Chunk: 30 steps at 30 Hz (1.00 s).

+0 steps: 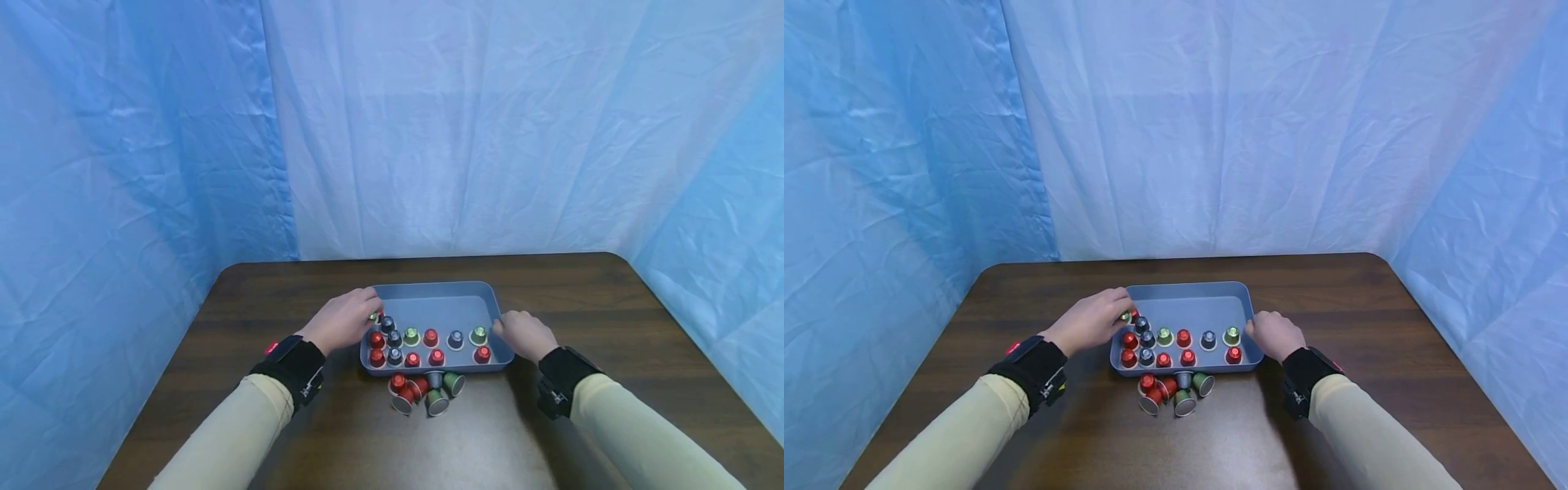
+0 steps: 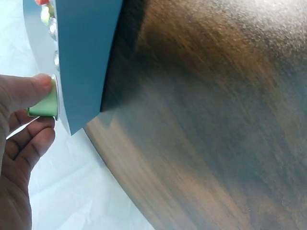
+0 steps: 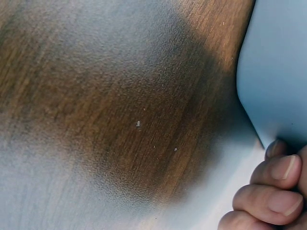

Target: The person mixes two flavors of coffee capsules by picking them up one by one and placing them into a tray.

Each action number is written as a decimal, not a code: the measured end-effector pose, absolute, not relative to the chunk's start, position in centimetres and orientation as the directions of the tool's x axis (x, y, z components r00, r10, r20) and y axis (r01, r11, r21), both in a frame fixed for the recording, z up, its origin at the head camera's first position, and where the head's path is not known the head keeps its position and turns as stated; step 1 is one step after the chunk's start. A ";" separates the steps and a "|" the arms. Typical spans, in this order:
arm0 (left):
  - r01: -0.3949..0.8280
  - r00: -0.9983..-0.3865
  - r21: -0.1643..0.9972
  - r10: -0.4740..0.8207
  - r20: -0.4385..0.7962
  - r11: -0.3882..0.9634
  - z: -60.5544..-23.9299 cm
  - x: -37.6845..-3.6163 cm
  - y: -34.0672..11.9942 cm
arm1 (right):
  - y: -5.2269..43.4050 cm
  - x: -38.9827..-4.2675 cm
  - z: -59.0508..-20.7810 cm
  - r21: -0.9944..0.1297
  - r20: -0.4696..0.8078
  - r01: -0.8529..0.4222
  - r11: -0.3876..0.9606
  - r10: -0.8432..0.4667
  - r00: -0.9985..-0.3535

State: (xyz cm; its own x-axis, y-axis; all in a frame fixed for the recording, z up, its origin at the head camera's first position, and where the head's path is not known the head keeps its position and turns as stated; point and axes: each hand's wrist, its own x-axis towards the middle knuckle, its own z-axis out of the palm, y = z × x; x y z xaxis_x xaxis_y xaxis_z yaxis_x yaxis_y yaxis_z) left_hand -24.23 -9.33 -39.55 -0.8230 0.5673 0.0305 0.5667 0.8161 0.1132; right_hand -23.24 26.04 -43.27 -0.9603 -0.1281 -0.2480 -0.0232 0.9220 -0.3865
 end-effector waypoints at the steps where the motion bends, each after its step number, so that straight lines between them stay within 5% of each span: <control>1: 0.559 -0.828 0.112 0.560 0.021 0.822 -39.6 -24.3 -9.3 | 26.1 -23.2 -43.3 -0.387 -0.248 -0.024 0.922 -0.129 -0.960; 30: 0.585 -0.811 -0.033 0.585 -0.022 0.810 -41.5 -25.2 -8.0 | 26.1 -23.3 -43.2 -0.394 -0.276 -0.001 0.919 -0.120 -0.954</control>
